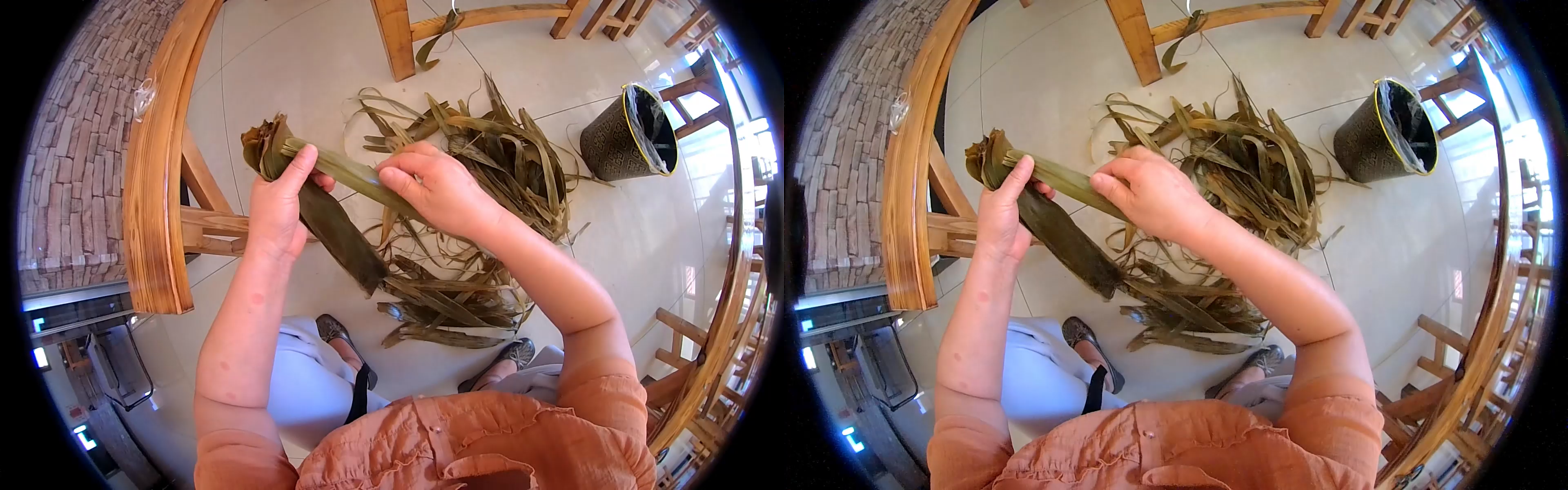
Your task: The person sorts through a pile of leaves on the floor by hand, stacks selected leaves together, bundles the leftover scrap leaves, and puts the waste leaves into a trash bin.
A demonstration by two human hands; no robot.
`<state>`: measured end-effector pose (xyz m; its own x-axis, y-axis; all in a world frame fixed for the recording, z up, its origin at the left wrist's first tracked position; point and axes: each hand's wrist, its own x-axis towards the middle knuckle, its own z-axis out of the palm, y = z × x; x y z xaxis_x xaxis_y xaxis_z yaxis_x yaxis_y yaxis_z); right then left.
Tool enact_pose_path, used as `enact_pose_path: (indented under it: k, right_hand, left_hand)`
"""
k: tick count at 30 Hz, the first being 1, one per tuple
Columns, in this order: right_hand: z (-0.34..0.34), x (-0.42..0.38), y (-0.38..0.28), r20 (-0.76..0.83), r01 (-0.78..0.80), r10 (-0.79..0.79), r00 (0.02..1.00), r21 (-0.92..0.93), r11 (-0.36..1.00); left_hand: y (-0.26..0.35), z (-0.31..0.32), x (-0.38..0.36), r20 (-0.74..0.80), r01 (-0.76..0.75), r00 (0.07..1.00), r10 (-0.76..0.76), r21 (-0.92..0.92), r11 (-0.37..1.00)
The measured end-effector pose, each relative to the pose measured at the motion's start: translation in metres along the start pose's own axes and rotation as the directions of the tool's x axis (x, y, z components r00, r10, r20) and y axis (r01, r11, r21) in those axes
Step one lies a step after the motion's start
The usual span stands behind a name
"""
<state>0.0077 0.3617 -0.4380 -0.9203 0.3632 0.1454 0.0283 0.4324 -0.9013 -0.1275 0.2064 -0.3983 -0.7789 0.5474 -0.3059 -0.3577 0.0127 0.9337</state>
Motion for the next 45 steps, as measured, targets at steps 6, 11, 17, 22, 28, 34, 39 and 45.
enact_pose_path:
  k: [6,11,17,22,28,34,39,45]
  right_hand:
    - [-0.003,0.0,-0.001,0.32,-0.306,0.213,0.923,0.277,0.911]
    - [-0.004,0.003,-0.003,0.359,-0.435,0.297,0.885,0.406,0.804]
    - [0.01,-0.001,0.023,0.012,0.213,-0.213,0.977,-0.001,0.977]
    - [-0.015,0.001,0.001,0.294,-0.336,0.266,0.918,0.221,0.915]
    - [-0.025,0.004,0.016,0.397,-0.498,0.388,0.832,0.225,0.838]
    - [-0.041,0.005,0.036,0.345,-0.4,0.342,0.874,0.11,0.91]
    - [-0.064,-0.001,0.038,0.433,-0.385,0.356,0.828,-0.023,0.923]
    - [-0.083,-0.003,0.068,0.414,-0.185,0.313,0.855,-0.322,0.929]
  left_hand:
    - [-0.003,0.003,-0.003,-0.025,-0.059,0.998,0.061,0.072,0.996]
    - [0.0,-0.001,0.0,-0.107,-0.091,0.989,0.098,0.072,0.993]
    - [0.001,-0.006,0.004,-0.177,-0.2,0.956,0.234,0.188,0.961]
    - [0.009,-0.019,0.015,-0.237,-0.258,0.929,0.284,0.133,0.957]
    - [0.016,-0.03,0.022,-0.302,-0.311,0.89,0.34,0.142,0.94]
    - [0.017,-0.031,0.023,-0.296,-0.306,0.896,0.332,0.131,0.943]
    - [0.02,-0.045,0.031,-0.346,-0.347,0.867,0.358,0.094,0.933]
    - [0.023,-0.051,0.033,-0.366,-0.365,0.856,0.364,0.07,0.929]
